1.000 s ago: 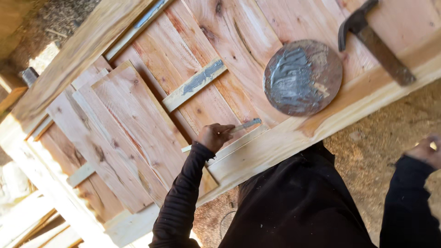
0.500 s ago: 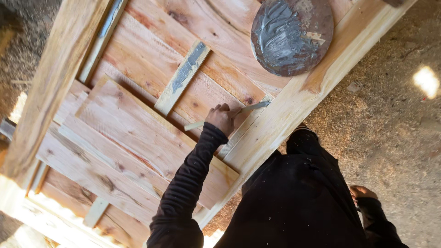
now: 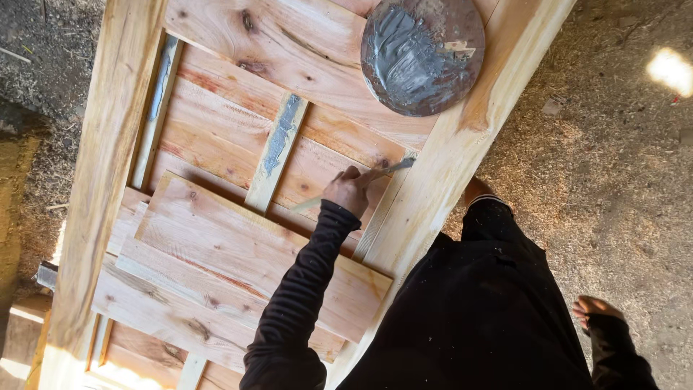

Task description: The person hammers nails into wooden planks to secure them to a frame. They then use a putty knife to apply a gray sealant into the gaps between the planks, smoothing it along the seams.

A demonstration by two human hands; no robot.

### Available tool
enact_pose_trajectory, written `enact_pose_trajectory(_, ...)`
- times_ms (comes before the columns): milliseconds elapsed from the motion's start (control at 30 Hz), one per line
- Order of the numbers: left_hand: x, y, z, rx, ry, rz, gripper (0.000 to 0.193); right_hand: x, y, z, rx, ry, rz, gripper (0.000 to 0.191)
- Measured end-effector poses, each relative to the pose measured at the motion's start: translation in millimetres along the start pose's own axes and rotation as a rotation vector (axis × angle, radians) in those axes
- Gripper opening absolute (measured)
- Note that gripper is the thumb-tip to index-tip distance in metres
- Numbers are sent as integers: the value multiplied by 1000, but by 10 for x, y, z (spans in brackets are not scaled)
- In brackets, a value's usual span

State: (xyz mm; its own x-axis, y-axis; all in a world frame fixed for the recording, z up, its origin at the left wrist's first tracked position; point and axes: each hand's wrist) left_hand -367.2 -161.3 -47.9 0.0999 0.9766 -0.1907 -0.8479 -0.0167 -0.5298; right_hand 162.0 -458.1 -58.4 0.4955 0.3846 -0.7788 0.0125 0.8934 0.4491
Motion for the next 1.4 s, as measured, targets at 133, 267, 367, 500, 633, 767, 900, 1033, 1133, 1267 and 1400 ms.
enact_pose_trajectory(133,-5,39,-30,-62,-91,35,32,-39,-325,-43,-70,-23,-58,50)
enact_pose_trajectory(267,117,104,-53,-44,-84,-56,31,-98,-402,-9,-2,-8,-6,50)
enact_pose_trajectory(367,279,150,-80,51,-69,-129,33,-141,-410,48,-33,-41,-18,50)
enact_pose_trajectory(500,465,195,-142,107,-87,-304,46,-193,-424,73,42,-46,38,51)
enact_pose_trajectory(633,497,257,-208,135,-45,-287,41,-163,-531,76,57,-60,7,51)
enact_pose_trajectory(767,366,385,-230,117,-2,-296,45,-105,-628,120,36,-52,-7,52)
enact_pose_trajectory(900,129,565,-203,69,-16,-312,50,-67,-580,152,-14,-41,-21,54)
enact_pose_trajectory(1033,-136,745,-159,121,47,-273,50,-36,-384,122,-58,-27,-15,57)
enact_pose_trajectory(1133,-293,855,-131,131,101,-248,50,-30,-226,88,-97,3,0,59)
enact_pose_trajectory(1267,-379,948,-122,152,205,-151,49,-60,-78,44,-172,4,-38,61)
enact_pose_trajectory(1400,-312,969,-154,212,240,-116,45,-81,-65,6,-161,22,-33,61)
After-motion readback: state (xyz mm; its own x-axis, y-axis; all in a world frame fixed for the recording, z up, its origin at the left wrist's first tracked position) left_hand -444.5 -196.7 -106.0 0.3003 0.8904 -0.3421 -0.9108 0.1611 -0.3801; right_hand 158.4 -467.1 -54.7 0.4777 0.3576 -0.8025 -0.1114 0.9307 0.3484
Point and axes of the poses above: each hand's wrist, its own x-axis towards the middle knuckle, its own z-axis out of the back of the hand, y = z × x, and after that the axes turned 12 degrees about z, right-handed
